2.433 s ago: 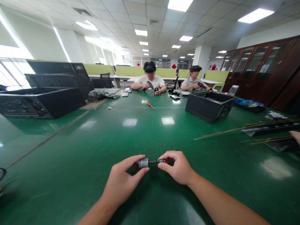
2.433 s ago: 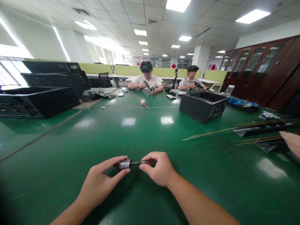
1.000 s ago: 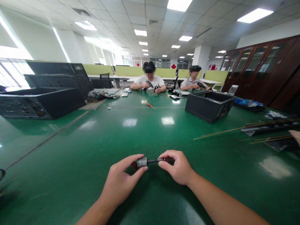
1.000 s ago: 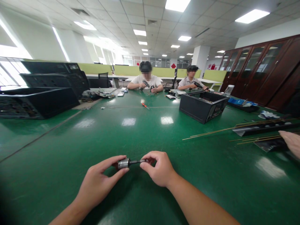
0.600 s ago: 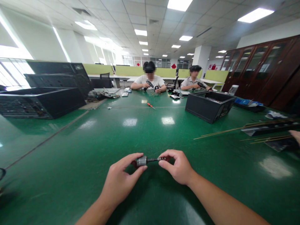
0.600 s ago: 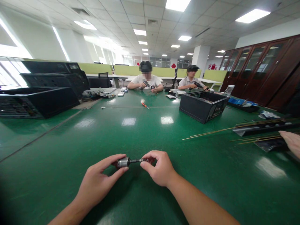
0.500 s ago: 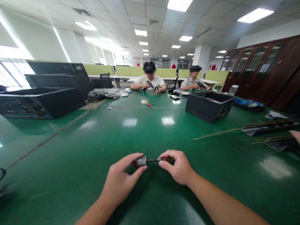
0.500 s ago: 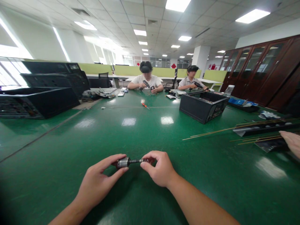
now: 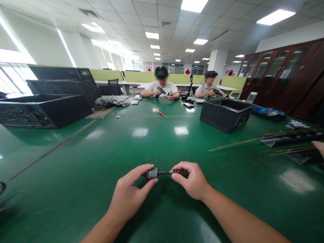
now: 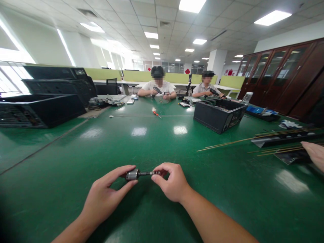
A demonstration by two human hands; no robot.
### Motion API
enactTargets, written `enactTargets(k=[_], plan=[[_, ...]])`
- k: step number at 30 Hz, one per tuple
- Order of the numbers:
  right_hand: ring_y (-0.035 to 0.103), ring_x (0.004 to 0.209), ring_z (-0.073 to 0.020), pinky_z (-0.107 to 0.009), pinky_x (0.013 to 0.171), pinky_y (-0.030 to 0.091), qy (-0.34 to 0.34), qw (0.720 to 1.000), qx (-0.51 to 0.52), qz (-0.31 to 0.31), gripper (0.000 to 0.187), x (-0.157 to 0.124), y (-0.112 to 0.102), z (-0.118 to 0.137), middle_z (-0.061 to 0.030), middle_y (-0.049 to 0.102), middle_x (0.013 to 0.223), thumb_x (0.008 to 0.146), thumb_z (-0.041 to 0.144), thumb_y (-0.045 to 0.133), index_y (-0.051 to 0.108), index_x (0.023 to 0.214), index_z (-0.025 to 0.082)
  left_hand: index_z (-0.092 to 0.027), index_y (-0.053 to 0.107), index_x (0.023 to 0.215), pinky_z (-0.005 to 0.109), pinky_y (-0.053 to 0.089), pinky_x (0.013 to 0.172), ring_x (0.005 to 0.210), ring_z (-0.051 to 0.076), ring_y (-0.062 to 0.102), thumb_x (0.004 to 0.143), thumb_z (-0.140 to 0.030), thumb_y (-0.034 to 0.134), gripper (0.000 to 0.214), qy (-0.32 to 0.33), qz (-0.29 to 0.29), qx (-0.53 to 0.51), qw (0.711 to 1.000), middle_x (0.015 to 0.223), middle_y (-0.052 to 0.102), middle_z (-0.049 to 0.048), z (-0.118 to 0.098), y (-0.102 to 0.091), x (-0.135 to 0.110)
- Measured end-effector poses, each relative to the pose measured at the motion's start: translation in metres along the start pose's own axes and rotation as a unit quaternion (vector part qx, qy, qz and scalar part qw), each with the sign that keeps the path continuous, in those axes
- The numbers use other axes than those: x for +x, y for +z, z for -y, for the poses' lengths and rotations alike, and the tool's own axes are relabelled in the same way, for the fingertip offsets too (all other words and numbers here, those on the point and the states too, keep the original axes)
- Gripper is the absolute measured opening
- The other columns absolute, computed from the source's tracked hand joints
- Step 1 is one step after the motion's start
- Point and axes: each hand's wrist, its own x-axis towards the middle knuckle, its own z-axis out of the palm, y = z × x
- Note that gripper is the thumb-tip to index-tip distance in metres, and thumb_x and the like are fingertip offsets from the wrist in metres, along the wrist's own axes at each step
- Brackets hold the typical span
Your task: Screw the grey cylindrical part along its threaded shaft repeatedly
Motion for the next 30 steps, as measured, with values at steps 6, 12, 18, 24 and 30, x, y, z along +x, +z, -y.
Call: enactTargets(k=[6, 12, 18, 24, 30], plan=[[0.062, 0.07, -0.0156, -0.026, 0.069, 0.048, -0.005, 1.0, 0.01, -0.009, 0.01, -0.0004, 0.0013, -0.0027, -0.0028, 0.07, 0.075, 0.079, 0.022, 0.071, 0.075, 0.085, 0.016, -0.026, 0.071, 0.111, 0.035, 0.06, 0.089, 0.093, 0.022, 0.074, 0.083, -0.037, 0.072, 0.03, 0.01, -0.005, 0.005, 1.0, 0.106, 0.076, 0.0018, 0.0014, 0.0009, -0.0006], [0.062, 0.071, -0.0162, -0.027, 0.07, 0.047, -0.003, 1.0, 0.01, -0.008, 0.01, -0.0004, 0.0004, -0.0036, -0.0031, 0.071, 0.076, 0.079, 0.022, 0.071, 0.076, 0.086, 0.017, -0.026, 0.071, 0.111, 0.034, 0.06, 0.088, 0.093, 0.022, 0.074, 0.083, -0.036, 0.072, 0.03, 0.021, -0.012, 0.008, 1.0, 0.106, 0.076, 0.0023, 0.0015, 0.0003, 0.0006], [0.062, 0.071, -0.0167, -0.027, 0.07, 0.048, -0.003, 1.0, 0.009, -0.009, 0.01, -0.0004, -0.0001, -0.0035, -0.0035, 0.071, 0.076, 0.079, 0.023, 0.07, 0.076, 0.086, 0.017, -0.025, 0.071, 0.112, 0.034, 0.06, 0.089, 0.094, 0.022, 0.073, 0.084, -0.037, 0.072, 0.031, 0.027, -0.012, 0.01, 1.0, 0.107, 0.076, 0.0031, 0.0001, -0.0012, 0.0015], [0.062, 0.07, -0.0164, -0.027, 0.07, 0.048, -0.003, 1.0, 0.011, -0.012, 0.01, 0.0, -0.0003, -0.0014, -0.0031, 0.071, 0.075, 0.079, 0.023, 0.07, 0.076, 0.085, 0.017, -0.025, 0.071, 0.112, 0.035, 0.06, 0.089, 0.095, 0.022, 0.073, 0.084, -0.038, 0.072, 0.031, 0.025, -0.012, 0.014, 1.0, 0.107, 0.076, 0.003, 0.0013, -0.0015, 0.0006], [0.062, 0.071, -0.0159, -0.027, 0.07, 0.048, 0.0, 1.0, 0.017, -0.013, 0.009, 0.0001, 0.0001, -0.0013, -0.0027, 0.07, 0.075, 0.079, 0.022, 0.07, 0.076, 0.084, 0.017, -0.025, 0.071, 0.112, 0.035, 0.06, 0.089, 0.094, 0.022, 0.073, 0.084, -0.038, 0.072, 0.031, 0.025, -0.012, 0.015, 1.0, 0.107, 0.076, 0.0033, 0.0023, -0.0012, 0.0012]])
